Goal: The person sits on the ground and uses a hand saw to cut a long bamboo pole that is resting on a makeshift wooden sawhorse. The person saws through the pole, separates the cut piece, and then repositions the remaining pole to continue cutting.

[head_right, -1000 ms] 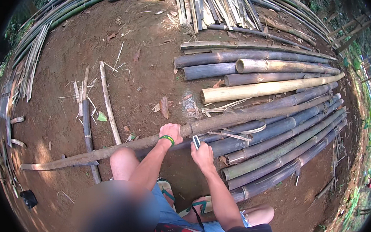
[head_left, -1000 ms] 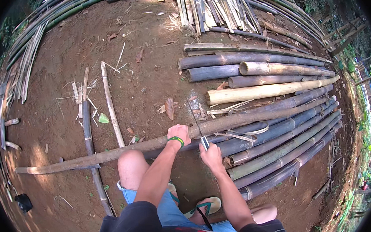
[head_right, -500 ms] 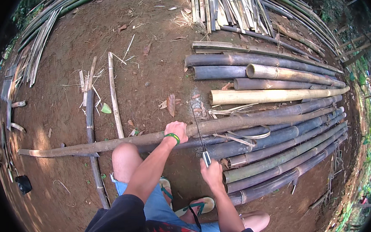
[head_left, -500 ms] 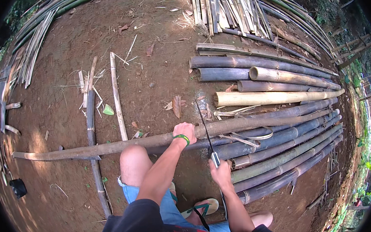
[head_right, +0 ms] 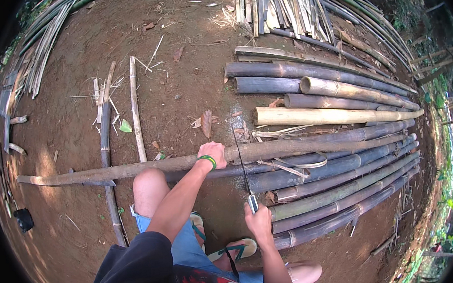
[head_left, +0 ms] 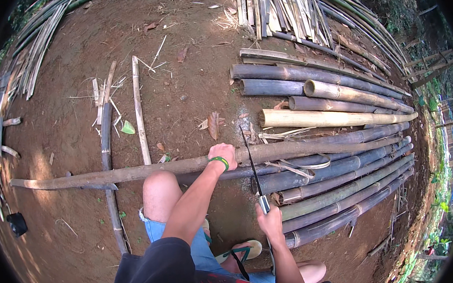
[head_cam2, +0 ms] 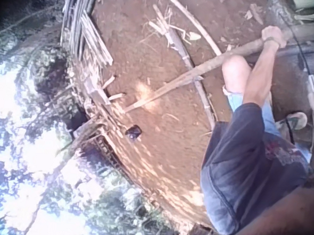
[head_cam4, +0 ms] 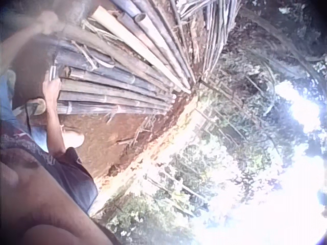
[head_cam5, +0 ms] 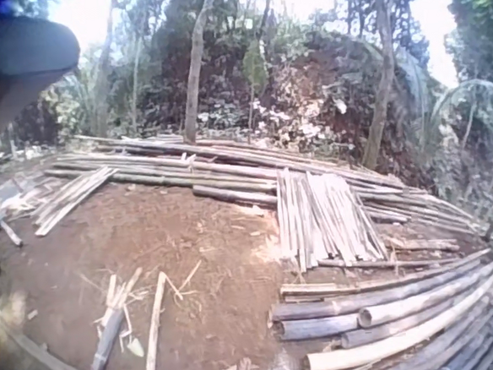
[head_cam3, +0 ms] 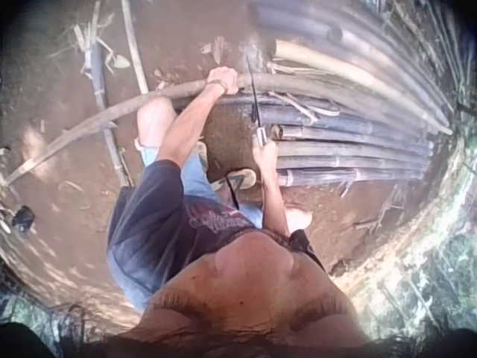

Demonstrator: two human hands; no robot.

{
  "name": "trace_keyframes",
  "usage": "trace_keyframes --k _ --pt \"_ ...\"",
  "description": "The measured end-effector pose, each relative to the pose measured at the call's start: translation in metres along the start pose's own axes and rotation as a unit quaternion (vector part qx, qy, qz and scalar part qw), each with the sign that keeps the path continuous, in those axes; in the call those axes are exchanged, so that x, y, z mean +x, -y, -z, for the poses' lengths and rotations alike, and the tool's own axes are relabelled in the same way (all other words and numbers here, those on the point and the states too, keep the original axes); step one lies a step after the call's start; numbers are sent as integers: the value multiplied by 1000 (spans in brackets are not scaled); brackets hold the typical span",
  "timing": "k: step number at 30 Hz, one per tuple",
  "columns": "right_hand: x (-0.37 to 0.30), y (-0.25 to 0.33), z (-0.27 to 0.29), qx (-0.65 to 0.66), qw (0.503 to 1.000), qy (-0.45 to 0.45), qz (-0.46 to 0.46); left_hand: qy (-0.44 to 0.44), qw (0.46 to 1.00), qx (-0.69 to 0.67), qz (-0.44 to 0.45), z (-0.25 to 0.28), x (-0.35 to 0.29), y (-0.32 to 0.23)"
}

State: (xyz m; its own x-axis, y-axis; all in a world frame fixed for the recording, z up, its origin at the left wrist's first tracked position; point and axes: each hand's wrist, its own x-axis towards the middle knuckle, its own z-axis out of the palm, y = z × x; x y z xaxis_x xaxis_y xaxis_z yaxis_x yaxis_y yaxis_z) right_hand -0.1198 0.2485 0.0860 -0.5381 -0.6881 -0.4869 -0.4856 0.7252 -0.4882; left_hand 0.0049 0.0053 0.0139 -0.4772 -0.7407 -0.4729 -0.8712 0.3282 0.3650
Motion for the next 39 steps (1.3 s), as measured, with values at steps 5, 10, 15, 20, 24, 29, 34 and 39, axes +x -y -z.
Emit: trace_keyframes --k 5,10,15,20,24,29,34,39 --pt "57 33 -19 8 1000 -19 19 11 1000 -1 -18 7 7 -11" --pt "-20 10 11 6 1000 9 15 13 1000 -7 8 8 3 2" --pt "83 45 -7 7 999 -29 37 0 1000 -4 -28 11 13 -19" --pt "8 19 1 -11 1000 16 16 28 1000 -11 7 4 7 8" --pt "19 2 -8 1 1000 -14 -12 -3 1000 -9 2 8 19 -7" --pt "14 28 12 43 999 14 -19 -21 1000 2 2 19 15 0" --pt "-3 17 17 2 1000 9 11 -140 990 -19 -7 -18 -6 -10" --pt "-11 25 11 21 1000 15 -3 -208 977 26 -41 -41 -8 -6"
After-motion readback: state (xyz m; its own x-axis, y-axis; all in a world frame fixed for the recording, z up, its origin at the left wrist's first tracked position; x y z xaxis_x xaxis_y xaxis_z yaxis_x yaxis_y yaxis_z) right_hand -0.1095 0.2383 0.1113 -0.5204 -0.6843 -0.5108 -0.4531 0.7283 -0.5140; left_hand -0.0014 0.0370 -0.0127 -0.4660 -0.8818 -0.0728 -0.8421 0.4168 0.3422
